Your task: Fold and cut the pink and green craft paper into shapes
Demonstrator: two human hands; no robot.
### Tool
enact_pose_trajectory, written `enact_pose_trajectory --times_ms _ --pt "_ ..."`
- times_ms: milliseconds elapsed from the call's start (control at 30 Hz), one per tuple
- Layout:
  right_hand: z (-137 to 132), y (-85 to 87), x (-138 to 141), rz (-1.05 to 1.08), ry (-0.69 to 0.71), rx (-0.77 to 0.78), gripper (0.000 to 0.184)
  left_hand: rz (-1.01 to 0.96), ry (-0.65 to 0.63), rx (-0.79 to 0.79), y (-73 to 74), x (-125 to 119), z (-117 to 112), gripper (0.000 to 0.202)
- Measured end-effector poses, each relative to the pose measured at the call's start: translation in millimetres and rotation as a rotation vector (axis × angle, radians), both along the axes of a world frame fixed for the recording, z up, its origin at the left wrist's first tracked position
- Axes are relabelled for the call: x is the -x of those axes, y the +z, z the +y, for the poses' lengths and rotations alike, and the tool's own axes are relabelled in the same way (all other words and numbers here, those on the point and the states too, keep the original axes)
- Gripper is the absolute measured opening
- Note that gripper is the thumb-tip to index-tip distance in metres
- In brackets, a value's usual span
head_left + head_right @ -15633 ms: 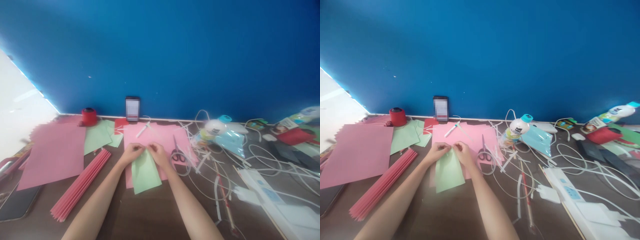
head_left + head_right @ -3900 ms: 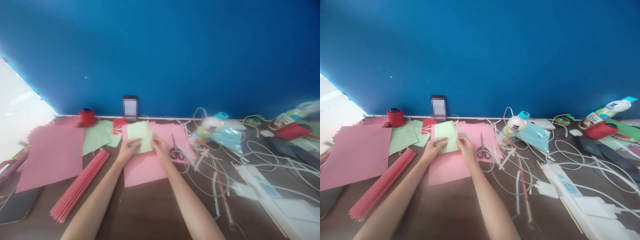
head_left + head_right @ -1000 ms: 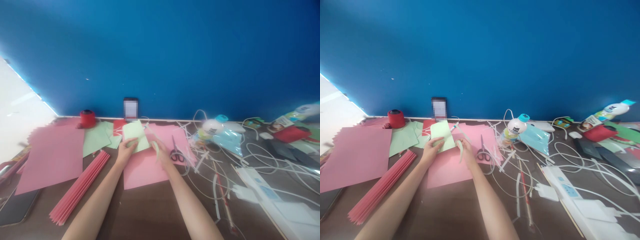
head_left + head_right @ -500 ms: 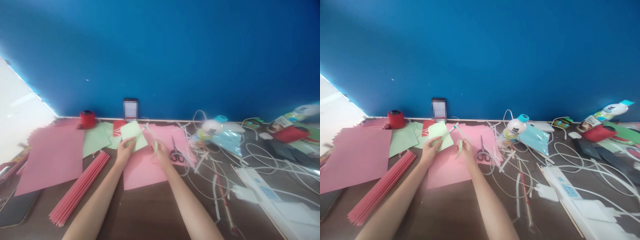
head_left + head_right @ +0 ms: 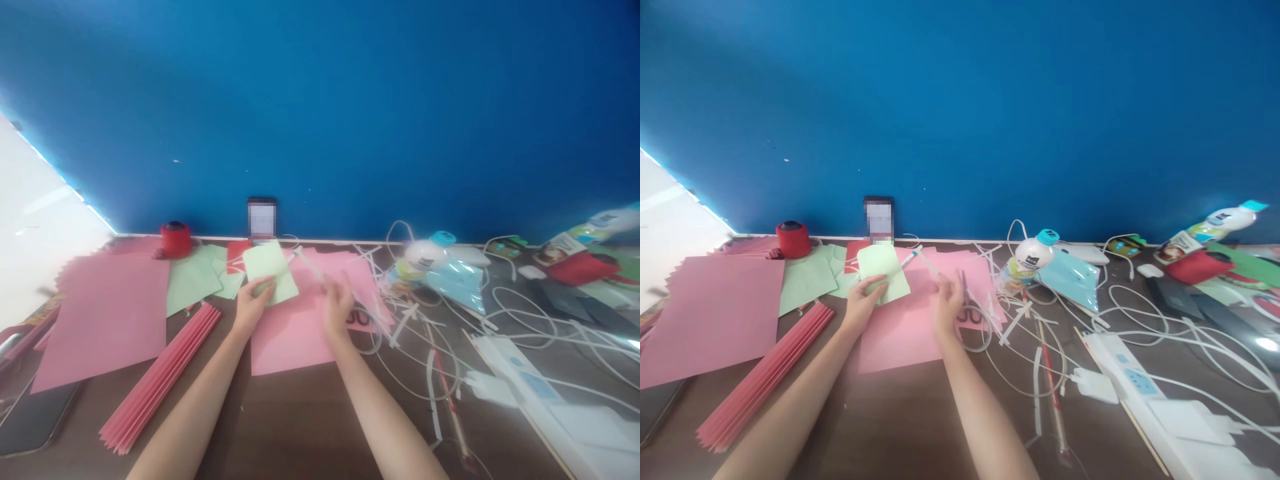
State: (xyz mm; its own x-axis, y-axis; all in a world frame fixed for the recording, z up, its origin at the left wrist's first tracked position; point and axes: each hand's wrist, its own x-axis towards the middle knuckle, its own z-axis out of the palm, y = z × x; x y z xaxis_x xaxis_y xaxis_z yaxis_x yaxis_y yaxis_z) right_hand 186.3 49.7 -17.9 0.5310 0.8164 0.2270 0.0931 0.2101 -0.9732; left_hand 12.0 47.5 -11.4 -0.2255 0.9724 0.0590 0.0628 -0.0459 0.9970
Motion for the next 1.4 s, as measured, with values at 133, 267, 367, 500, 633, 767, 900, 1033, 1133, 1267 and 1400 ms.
enact_pose_trajectory --times_ms 133,267,367,500,633,767,900,1033,1133,1267,1400 --pt "-6 1.9 4 -0.433 -0.035 -0.152 0.042 -0.004 -0.004 -0.006 1.1 -1 0 0.032" --pt "-14 8.0 10 -0.697 0.152 -0.199 0.035 -0.002 -0.002 0.003 2.5 0 0 0.034" --pt "-17 8.7 11 -0.719 0.255 -0.227 0.034 0.001 -0.009 0.008 4.7 1 -1 0.036" --pt "-17 5.6 12 -0.621 0.389 -0.275 0.033 -0.061 -0.099 -0.043 8.7 -1 -3 0.042" --pt "-15 5.5 13 -0.298 0.389 -0.117 0.019 -0.267 -0.194 -0.070 10.9 -3 -6 0.058" --pt "-6 7.3 10 0.115 0.276 0.034 0.023 -0.119 -0.024 -0.130 8.6 0 -5 0.053" --pt "4 5.3 6 0.392 0.303 0.038 0.023 -0.247 -0.121 -0.103 6.3 5 0 0.057" --pt "7 2.1 4 0.481 0.478 0.113 0.027 -0.622 -0.315 0.087 10.5 14 4 0.066" --pt "5 1.4 4 0.451 0.589 0.130 0.027 -0.637 -0.470 0.242 14.6 21 3 0.068" --pt "0 4.6 5 0.321 0.550 0.142 0.020 -0.495 -0.608 0.286 13.1 21 0 0.058" --pt "-3 8.1 4 0.195 0.543 0.172 0.021 -0.196 -0.573 0.258 6.5 14 -2 0.053"
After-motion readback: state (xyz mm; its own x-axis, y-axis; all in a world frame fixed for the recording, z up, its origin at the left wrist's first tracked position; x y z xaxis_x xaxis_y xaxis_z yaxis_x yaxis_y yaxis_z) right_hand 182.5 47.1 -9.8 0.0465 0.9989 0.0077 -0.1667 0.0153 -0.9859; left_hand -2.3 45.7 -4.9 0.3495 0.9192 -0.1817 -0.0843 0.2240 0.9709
